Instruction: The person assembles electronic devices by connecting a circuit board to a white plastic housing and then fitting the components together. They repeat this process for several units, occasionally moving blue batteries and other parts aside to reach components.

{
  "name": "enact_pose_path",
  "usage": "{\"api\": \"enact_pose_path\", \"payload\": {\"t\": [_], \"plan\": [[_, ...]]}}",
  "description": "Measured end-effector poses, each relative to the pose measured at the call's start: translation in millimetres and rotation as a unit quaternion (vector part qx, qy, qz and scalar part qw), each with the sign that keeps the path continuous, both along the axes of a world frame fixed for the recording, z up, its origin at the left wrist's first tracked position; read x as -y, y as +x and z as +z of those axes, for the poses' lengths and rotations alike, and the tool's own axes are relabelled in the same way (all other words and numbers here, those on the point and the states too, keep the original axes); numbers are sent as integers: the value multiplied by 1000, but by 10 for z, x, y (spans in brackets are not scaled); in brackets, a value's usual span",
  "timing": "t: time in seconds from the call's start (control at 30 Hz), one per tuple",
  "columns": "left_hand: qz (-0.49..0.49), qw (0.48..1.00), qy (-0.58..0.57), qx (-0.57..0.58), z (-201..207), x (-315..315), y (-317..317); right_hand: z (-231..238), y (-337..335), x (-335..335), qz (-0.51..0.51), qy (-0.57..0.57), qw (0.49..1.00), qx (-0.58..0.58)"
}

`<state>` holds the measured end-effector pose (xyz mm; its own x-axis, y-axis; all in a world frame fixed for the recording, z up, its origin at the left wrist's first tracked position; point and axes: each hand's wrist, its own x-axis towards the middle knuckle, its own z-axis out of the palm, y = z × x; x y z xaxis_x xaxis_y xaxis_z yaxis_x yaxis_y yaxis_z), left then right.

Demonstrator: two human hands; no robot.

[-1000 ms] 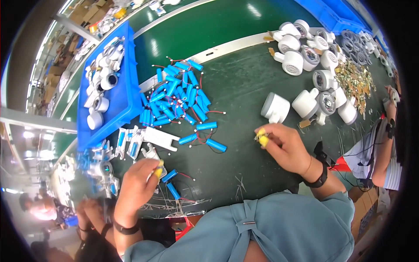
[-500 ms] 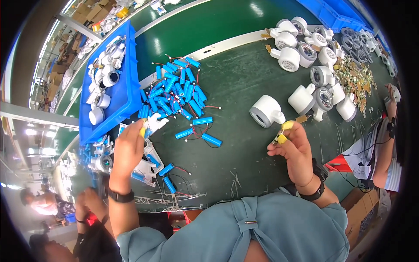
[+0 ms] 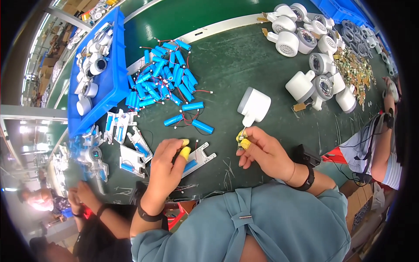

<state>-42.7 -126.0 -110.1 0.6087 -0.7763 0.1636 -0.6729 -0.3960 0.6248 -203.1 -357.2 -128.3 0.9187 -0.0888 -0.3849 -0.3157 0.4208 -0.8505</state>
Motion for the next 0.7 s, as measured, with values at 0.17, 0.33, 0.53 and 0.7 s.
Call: {"api": "enact_pose_path", "payload": {"t": [0.17, 0.33, 0.53, 0.7], "plan": [[34, 989, 43, -140, -46, 160, -11, -52, -33, -40, -14, -16, 1000, 20], [-1, 975, 44, -216, -79, 146, 7, -23, -8, -55, 9, -4, 1000, -6], [-12, 829, 0, -559, -38, 207, -75, 21, 41, -81, 80, 7, 996, -30], [-53, 768, -36, -637, -24, 309, -105, 31, 41, -74, 83, 2, 996, -33]]}}
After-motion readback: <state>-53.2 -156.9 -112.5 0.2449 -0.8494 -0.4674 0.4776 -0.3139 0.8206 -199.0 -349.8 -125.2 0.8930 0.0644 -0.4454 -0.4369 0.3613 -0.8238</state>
